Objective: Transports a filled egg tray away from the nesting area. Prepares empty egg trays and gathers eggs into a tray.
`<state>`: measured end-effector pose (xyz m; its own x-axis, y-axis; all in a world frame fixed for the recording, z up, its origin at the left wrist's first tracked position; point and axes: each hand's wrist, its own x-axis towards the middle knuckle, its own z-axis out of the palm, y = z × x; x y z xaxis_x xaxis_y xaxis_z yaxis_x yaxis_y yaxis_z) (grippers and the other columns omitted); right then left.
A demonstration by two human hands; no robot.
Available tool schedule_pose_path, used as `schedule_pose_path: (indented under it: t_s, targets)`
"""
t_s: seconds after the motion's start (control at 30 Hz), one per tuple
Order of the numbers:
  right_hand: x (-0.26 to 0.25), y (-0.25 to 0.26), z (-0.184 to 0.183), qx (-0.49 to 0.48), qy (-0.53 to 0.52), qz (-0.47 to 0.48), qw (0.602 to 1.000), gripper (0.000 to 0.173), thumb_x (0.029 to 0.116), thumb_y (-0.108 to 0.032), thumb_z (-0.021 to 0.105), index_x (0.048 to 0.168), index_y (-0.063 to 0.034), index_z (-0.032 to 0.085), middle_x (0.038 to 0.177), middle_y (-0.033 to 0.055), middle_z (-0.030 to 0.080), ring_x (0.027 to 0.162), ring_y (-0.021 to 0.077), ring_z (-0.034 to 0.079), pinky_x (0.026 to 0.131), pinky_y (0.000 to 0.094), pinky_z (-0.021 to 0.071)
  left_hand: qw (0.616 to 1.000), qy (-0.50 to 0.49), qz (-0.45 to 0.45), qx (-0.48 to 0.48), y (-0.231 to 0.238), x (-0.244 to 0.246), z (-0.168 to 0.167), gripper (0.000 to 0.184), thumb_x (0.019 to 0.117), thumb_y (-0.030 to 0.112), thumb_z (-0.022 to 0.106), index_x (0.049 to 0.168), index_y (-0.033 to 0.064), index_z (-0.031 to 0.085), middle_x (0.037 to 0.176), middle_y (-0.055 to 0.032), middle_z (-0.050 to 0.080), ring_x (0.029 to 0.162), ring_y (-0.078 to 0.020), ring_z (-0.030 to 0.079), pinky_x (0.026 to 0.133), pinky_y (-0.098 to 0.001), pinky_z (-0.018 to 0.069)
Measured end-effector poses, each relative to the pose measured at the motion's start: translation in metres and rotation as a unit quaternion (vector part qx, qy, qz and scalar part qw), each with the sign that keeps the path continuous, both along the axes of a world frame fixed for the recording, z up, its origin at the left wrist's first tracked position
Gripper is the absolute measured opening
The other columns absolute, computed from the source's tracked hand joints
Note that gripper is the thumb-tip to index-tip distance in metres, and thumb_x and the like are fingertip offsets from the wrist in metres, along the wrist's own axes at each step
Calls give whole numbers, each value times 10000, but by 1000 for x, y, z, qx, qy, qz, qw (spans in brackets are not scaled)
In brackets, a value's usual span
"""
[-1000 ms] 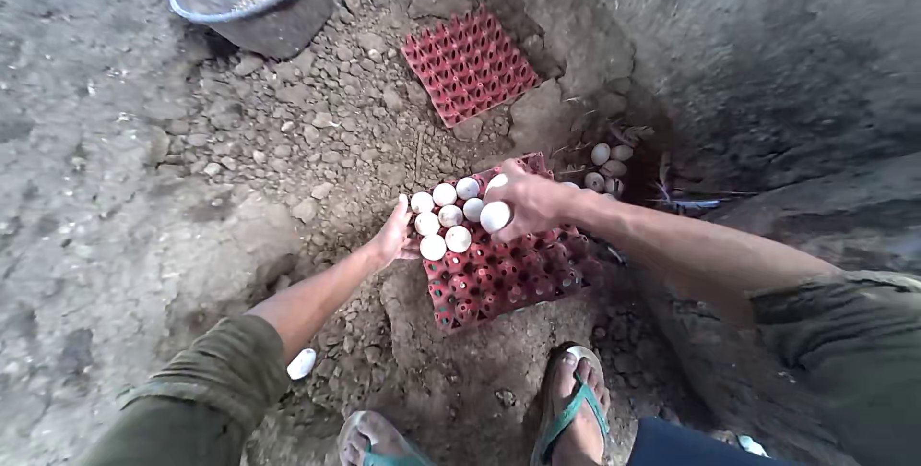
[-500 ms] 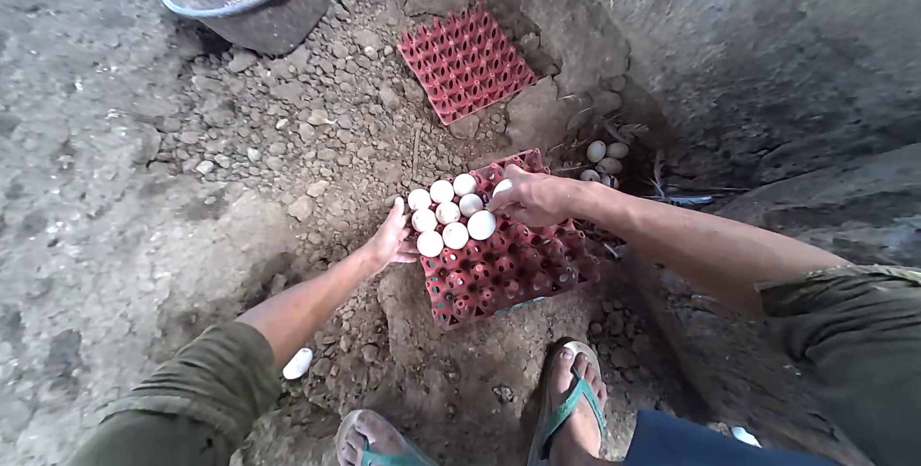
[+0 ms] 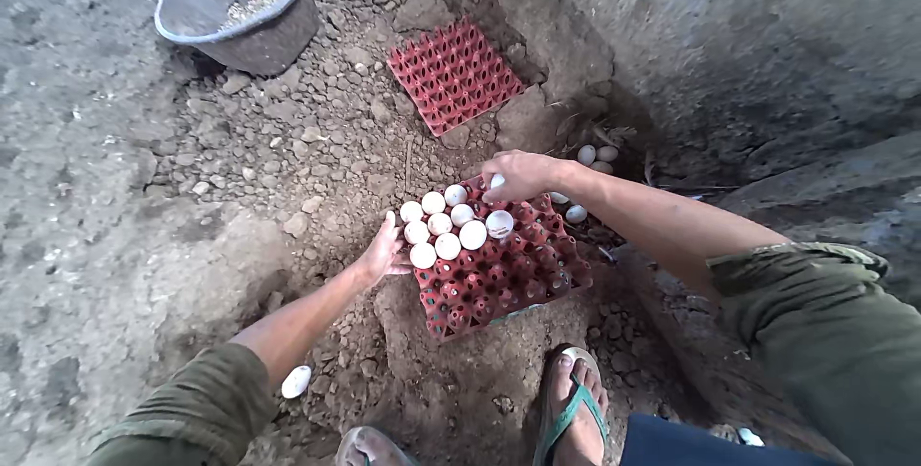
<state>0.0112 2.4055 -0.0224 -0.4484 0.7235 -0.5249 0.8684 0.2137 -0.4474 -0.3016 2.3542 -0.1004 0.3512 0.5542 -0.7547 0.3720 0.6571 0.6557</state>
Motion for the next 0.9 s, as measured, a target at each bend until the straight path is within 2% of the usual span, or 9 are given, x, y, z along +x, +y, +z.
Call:
schedule_pose_path:
  t_s: [0.13, 0.2, 0.23, 0.3, 0.4, 0.5, 0.6, 0.73, 0.9]
  targets:
    - [-8, -1, -9, -21, 8, -14, 1000, 376, 978, -307, 697, 1268, -69, 672, 1210, 195, 682, 1157, 376, 640, 1004, 613, 478, 1000, 0, 11, -3, 0, 1, 0, 858, 1014, 648, -64, 1607, 109, 245, 1523, -234, 469, 1261, -364, 601, 985, -529, 525]
    - [-9, -12, -16, -12, 1, 0, 1000, 335, 987, -295, 689, 1237, -74, 704, 1142, 189, 714, 1092, 378, 674, 977, 628, 498, 1000, 1, 28, -11, -9, 4, 1, 864, 1018, 673, -19, 1594, 112, 295, 1511, -243, 481, 1296, -399, 565, 1008, -590, 495]
    - [-9, -14, -19, 2, -2, 16, 1000, 319, 997, -304, 671, 1229, -87, 711, 1142, 183, 716, 1089, 378, 677, 973, 632, 503, 999, 6, 41, -9, -10, 5, 4, 873, 1019, 681, 0, 1569, 106, 359, 1477, -249, 518, 1293, -415, 561, 1012, -614, 479]
    - [-14, -10, -18, 27, 0, 55, 998, 352, 1015, -323, 619, 1297, -122, 684, 1263, 187, 676, 1198, 396, 632, 1021, 643, 473, 998, 9, 62, -7, -7, 3, 7, 874, 1027, 685, 42, 1541, 76, 403, 1448, -276, 533, 1287, -443, 555, 1019, -636, 462]
    - [-30, -14, -9, 11, 7, 107, 994, 377, 993, -324, 651, 1291, -96, 690, 1333, 202, 641, 1280, 411, 576, 1072, 637, 433, 998, -2, 59, -6, -4, -2, -4, 867, 1027, 687, 47, 1591, 84, 310, 1505, -280, 478, 1305, -438, 552, 1028, -615, 473]
    - [-47, -20, 2, -31, -33, 128, 991, 284, 997, -197, 621, 1245, -73, 680, 1261, 210, 664, 1227, 420, 602, 1028, 643, 458, 999, -7, 37, 1, -1, -3, -16, 873, 1019, 683, 1, 1592, 100, 308, 1482, -236, 523, 1245, -377, 611, 993, -564, 506]
    - [-56, -24, 8, -45, -58, 134, 988, 298, 951, -74, 619, 1247, -56, 657, 1199, 242, 667, 1170, 445, 621, 974, 650, 483, 999, -9, 39, 6, -3, -3, -20, 860, 1022, 674, 2, 1605, 99, 266, 1494, -238, 508, 1225, -367, 625, 978, -554, 518]
    - [-59, -23, 0, -55, -74, 152, 984, 280, 958, -58, 627, 1235, -26, 646, 1181, 265, 658, 1164, 459, 614, 986, 640, 475, 999, -12, 43, 7, -3, -2, -24, 867, 1018, 679, -5, 1612, 101, 251, 1504, -237, 497, 1223, -363, 626, 972, -545, 522]
    - [-50, -20, -8, -54, -40, 143, 987, 269, 954, -35, 615, 1220, -48, 648, 1165, 232, 671, 1147, 427, 627, 987, 616, 479, 999, -13, 49, -9, -3, 1, -30, 846, 1024, 680, 18, 1613, 115, 242, 1507, -232, 493, 1210, -353, 632, 962, -523, 529]
